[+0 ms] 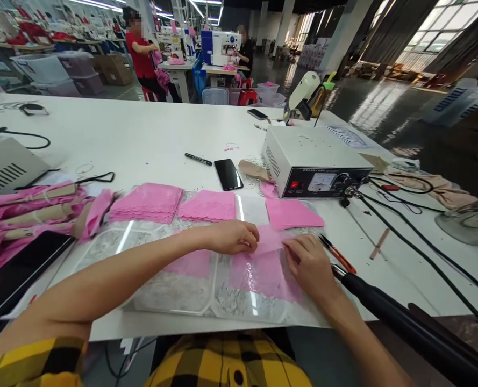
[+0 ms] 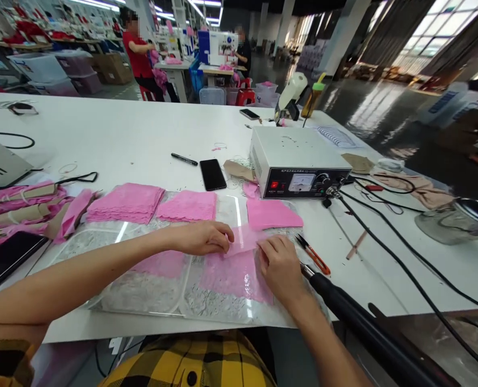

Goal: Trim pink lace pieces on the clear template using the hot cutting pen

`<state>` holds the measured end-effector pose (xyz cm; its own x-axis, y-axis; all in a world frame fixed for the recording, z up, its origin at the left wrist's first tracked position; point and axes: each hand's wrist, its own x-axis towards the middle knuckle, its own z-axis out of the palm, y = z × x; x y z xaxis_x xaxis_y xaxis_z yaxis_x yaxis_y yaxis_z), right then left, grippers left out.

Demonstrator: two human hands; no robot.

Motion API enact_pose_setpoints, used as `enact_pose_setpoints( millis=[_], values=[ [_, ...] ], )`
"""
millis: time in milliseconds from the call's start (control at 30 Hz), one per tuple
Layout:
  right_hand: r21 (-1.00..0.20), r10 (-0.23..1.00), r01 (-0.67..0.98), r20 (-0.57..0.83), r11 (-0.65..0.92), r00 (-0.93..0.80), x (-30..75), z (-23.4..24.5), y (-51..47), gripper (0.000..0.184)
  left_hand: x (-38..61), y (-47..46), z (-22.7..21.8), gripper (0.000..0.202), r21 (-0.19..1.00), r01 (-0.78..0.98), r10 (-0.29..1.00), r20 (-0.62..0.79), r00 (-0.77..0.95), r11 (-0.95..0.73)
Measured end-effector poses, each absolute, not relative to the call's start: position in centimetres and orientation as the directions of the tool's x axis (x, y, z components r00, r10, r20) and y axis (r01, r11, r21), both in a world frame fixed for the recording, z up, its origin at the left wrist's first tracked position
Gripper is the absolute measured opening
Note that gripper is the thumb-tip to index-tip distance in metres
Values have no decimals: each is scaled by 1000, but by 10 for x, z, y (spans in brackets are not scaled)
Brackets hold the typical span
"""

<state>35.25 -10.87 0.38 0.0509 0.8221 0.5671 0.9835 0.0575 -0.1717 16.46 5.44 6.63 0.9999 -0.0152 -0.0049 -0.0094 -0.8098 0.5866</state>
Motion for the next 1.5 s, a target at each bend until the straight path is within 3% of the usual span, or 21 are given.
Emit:
enact_pose_setpoints(
  millis=[233, 467, 533, 767, 1333, 1500],
  values=[
    [-178, 784, 944, 611, 278, -115, 325, 12, -153, 24, 131, 42, 60, 16, 567, -23, -45, -25, 999, -823],
    [-232, 793, 928, 601, 291, -99, 314, 13, -167, 27, 125, 33, 62, 17, 497, -94, -80, 49, 996, -863],
    [-240, 796, 924, 598, 296, -99, 312, 13, -166, 26, 123, 29, 62, 11, 471, -93, -78, 51, 996, -877],
    [-267, 804, 910, 584, 318, -109, 313, 11, -167, 28, 112, 23, 58, 16, 342, -88, -78, 44, 996, -936],
    [-278, 800, 876, 574, 393, -177, 319, 14, -166, 30, 101, 17, 60, 22, 331, -115, -85, 102, 991, -937],
    [-262, 787, 881, 591, 395, -177, 321, 15, -165, 30, 120, 24, 62, 15, 332, -91, -62, 98, 993, -939]
  ],
)
